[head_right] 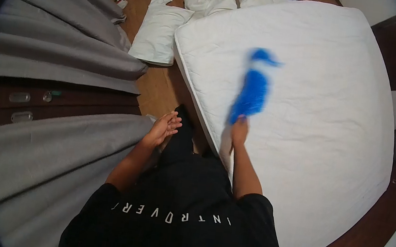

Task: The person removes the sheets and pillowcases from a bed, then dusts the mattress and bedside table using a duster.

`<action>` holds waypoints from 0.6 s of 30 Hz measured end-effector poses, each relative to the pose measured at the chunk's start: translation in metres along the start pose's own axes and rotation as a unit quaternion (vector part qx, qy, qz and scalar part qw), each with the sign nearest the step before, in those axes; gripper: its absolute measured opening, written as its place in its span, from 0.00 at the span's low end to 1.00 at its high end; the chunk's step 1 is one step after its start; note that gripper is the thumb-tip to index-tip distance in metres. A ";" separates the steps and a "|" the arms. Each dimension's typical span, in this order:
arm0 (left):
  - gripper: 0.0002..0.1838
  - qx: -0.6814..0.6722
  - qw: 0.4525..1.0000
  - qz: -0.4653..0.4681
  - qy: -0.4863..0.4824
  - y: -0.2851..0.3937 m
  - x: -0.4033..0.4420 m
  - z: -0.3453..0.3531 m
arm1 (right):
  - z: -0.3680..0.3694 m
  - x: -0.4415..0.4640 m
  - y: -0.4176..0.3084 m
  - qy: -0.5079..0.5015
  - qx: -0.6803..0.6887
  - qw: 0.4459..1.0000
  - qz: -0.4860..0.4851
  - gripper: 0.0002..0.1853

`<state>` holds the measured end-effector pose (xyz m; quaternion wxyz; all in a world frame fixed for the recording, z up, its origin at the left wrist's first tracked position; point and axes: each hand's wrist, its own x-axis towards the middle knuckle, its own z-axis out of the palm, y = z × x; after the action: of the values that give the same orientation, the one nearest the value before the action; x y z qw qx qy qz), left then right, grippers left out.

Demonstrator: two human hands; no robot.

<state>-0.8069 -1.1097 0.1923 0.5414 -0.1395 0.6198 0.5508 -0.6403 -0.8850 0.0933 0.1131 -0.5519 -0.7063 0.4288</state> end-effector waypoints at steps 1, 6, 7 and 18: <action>0.25 0.000 1.000 -0.004 -0.004 0.005 0.005 -0.007 | 0.011 -0.018 -0.006 -0.104 -0.116 0.988 -0.008 0.23; 0.26 -0.040 0.999 0.004 -0.020 0.034 0.033 -0.044 | 0.012 -0.036 -0.111 -0.329 -0.294 0.885 -0.152 0.22; 0.26 -0.049 0.999 0.008 -0.021 0.042 0.037 -0.051 | 0.019 -0.026 -0.114 -0.329 -0.298 0.883 -0.153 0.22; 0.26 -0.077 0.997 0.021 0.008 0.113 0.052 -0.139 | 0.017 0.087 -0.158 0.115 0.494 0.845 0.168 0.20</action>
<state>-0.9853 -1.1637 0.1820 0.5120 -0.1718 0.5830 0.6070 -0.7904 -0.8203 0.1713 0.3773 -0.5791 -0.2795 0.6664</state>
